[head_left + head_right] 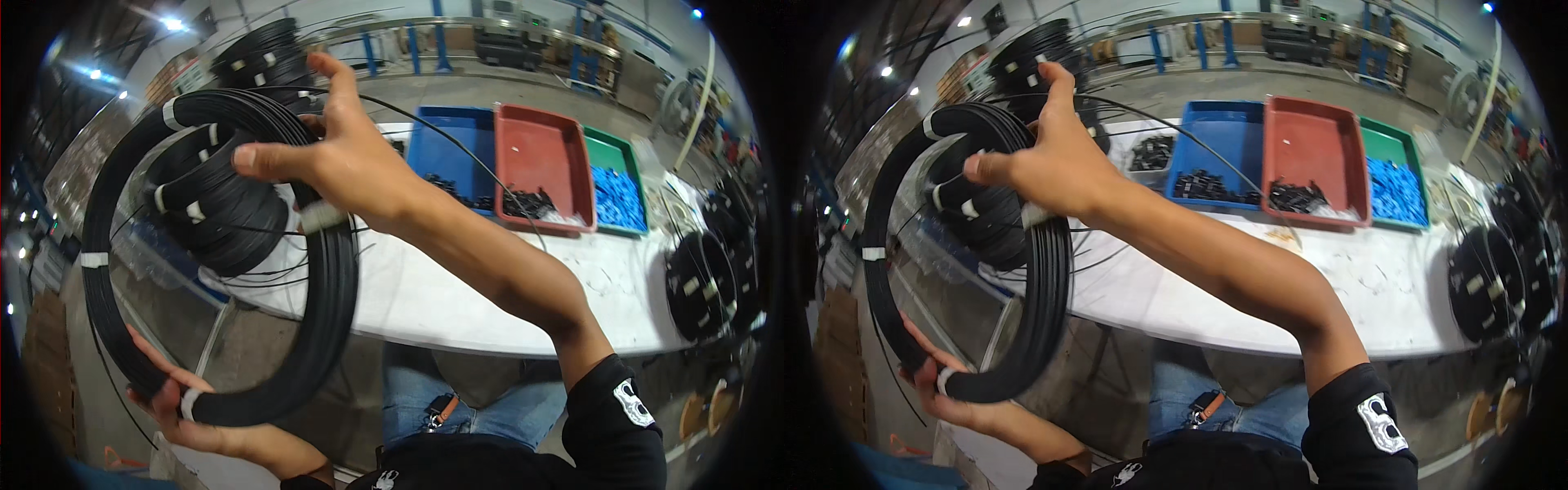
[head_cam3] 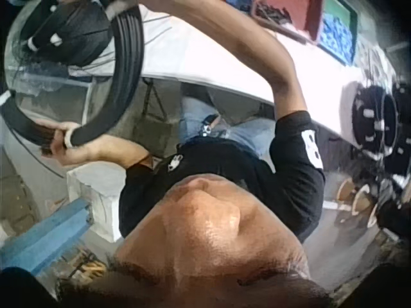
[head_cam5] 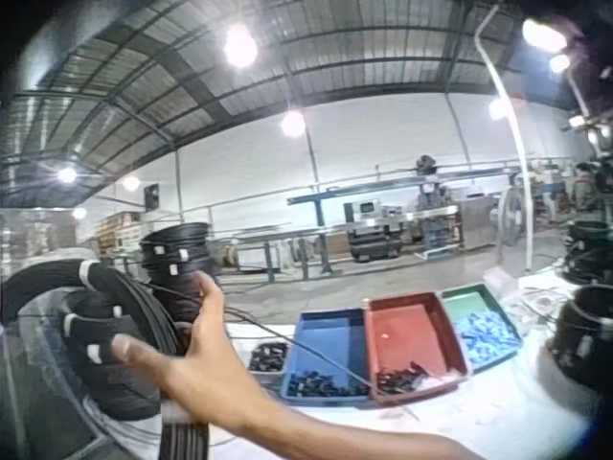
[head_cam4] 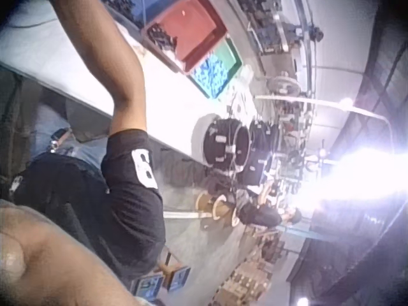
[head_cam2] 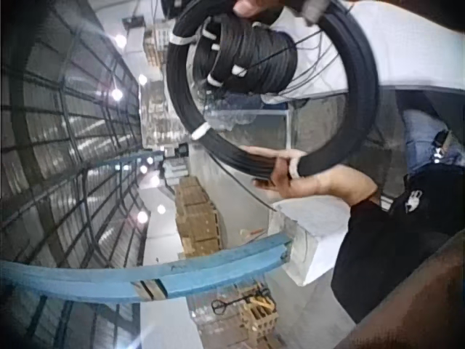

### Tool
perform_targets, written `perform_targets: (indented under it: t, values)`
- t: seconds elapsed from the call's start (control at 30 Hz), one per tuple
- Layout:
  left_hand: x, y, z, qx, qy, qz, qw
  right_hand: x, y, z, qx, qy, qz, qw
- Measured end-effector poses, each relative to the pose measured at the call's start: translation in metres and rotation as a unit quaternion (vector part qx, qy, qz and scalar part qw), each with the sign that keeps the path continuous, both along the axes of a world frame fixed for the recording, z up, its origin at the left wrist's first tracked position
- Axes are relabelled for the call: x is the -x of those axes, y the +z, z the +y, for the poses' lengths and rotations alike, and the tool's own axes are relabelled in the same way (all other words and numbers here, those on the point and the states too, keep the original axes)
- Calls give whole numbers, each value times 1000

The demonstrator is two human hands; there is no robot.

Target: Manually attaching plastic connectors and components to a coiled length of black cable.

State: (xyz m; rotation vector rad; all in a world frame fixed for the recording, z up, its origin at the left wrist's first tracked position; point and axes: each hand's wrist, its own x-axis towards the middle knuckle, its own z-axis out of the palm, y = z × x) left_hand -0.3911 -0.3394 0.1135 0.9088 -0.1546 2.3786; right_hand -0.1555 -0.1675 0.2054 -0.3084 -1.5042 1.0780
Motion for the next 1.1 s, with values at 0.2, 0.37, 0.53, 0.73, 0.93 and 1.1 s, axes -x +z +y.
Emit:
perform_targets:
  t: [0.2,0.37,0.53,0.73,0.93,1.1]
  values:
    - [-103,-14,28,115,79,20,990,-127,-10,-105,23,-124,-60,990]
    - [-173,-59,34,153,38,198,967,-214,-82,-164,84,-314,-97,941]
    - [-242,-125,10,336,-67,409,846,-278,-145,-229,284,-447,-86,844]
    - [-292,-184,16,335,-153,528,765,-330,-193,-253,441,-487,-213,723]
    - [-325,-177,71,223,-110,720,648,-370,-220,-257,457,-522,-325,642]
    - [-333,-172,111,128,-57,839,526,-361,-233,-250,436,-543,-401,595]
